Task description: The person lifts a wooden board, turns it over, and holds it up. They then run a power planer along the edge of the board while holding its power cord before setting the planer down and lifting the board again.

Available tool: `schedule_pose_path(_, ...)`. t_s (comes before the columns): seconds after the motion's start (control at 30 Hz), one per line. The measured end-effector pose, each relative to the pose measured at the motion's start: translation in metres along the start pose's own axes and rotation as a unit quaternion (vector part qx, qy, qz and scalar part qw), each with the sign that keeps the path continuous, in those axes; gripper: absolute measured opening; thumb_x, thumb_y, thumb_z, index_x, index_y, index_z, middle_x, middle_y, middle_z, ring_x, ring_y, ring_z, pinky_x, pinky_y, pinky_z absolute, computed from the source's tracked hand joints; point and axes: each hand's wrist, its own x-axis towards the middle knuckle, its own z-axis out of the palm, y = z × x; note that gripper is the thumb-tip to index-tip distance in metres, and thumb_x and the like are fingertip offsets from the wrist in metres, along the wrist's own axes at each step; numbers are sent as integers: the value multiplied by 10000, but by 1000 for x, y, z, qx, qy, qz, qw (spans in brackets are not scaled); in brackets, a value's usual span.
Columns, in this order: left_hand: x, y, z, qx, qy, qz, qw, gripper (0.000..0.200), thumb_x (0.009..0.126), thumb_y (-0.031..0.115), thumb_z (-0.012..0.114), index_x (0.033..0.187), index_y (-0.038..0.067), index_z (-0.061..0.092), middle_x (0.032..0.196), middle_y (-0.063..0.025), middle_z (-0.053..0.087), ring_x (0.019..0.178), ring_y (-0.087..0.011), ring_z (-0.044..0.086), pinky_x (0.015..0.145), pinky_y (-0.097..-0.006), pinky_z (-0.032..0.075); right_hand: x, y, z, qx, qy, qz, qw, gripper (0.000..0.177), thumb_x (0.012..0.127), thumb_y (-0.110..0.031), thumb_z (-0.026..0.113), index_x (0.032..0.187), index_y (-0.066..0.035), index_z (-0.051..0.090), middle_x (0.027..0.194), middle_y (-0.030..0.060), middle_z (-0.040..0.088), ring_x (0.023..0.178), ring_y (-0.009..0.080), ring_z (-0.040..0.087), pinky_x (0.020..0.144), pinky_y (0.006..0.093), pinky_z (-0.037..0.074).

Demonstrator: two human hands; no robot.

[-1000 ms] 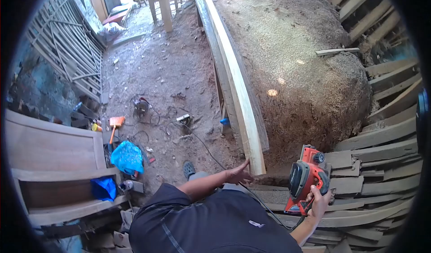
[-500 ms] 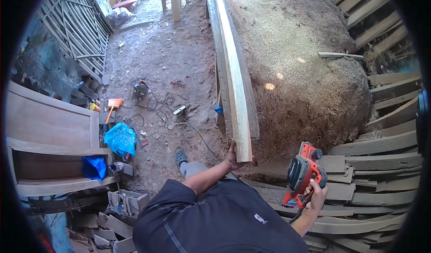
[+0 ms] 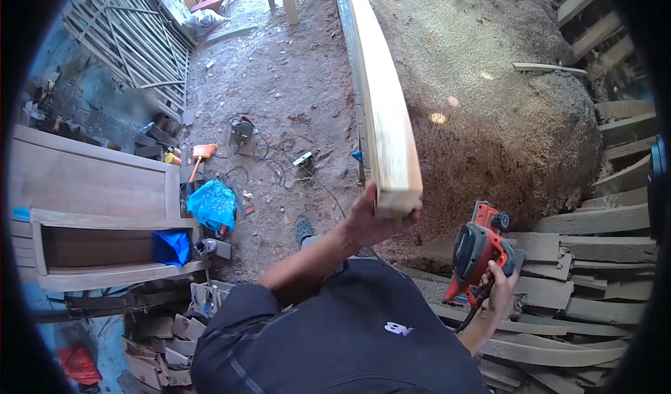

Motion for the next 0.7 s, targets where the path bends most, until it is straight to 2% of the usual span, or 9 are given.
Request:
schedule_pose_path(0.03, 7, 11, 25, 13, -41, 3, 999, 990, 755, 714, 723, 1384, 8, 432, 1265, -127, 546, 1152, -245, 574, 1012, -422, 466, 0, 3, 1, 0, -1, -5, 1000, 224, 809, -27, 667, 1024, 12, 621, 666, 29, 549, 495, 107, 494, 469, 249, 405)
schedule_pose_path(0.1, 17, 22, 86, -79, -17, 40, 996, 852, 888, 672, 599, 1402, 15, 425, 1206, -163, 591, 1098, -262, 626, 954, -406, 549, 5, 12, -1, -3, -5, 14, 1000, 225, 812, -32, 671, 1023, 12, 609, 690, 37, 561, 491, 111, 499, 462, 260, 411)
schedule_pose_path(0.17, 29, 39, 120, -69, -71, 40, 994, 850, 910, 709, 525, 1381, 6, 443, 1193, -172, 599, 1088, -270, 636, 934, -409, 566, 6, 17, 2, 37, -9, 11, 999, 237, 818, -36, 672, 1037, 13, 595, 714, 47, 573, 490, 116, 501, 460, 267, 416)
schedule_pose_path(0.23, 36, 50, 148, -83, -62, 38, 994, 864, 903, 722, 521, 1372, -1, 452, 1187, -174, 601, 1092, -276, 636, 937, -411, 566, 8, 23, -1, 31, -12, 19, 999, 263, 818, -38, 676, 1061, 17, 589, 726, 50, 574, 488, 119, 500, 456, 272, 416)
schedule_pose_path(0.3, 42, 58, 158, -96, -54, 36, 993, 878, 896, 735, 517, 1362, -8, 462, 1181, -176, 604, 1097, -281, 636, 941, -413, 566, 7, 23, 3, 37, 10, 30, 999, 282, 826, -71, 677, 1094, -6, 619, 667, 14, 534, 461, 101, 465, 433, 257, 385)
schedule_pose_path(0.4, 47, 64, 163, -85, -81, 13, 993, 906, 876, 751, 530, 1345, -22, 483, 1208, -176, 599, 1145, -290, 615, 975, -425, 550, 11, 28, -2, 29, 6, 50, 998, 299, 823, -70, 674, 1112, -8, 625, 668, 9, 534, 462, 94, 462, 432, 251, 381)
schedule_pose_path(0.57, 53, 67, 161, -64, -117, 7, 991, 977, 828, 781, 569, 1326, -56, 494, 1263, -168, 581, 1211, -284, 573, 1028, -426, 503, 21, 40, -13, 38, 15, 59, 997, 291, 834, -27, 670, 1116, 10, 605, 699, 35, 553, 476, 116, 480, 447, 271, 406)
schedule_pose_path(0.7, 57, 64, 163, -65, -119, 1, 991, 1004, 789, 772, 633, 1334, -56, 472, 1281, -148, 543, 1211, -272, 561, 1036, -394, 485, 22, 40, -11, 44, 43, 66, 996, 270, 834, -25, 668, 1095, 3, 605, 708, 38, 563, 478, 112, 491, 437, 270, 402)
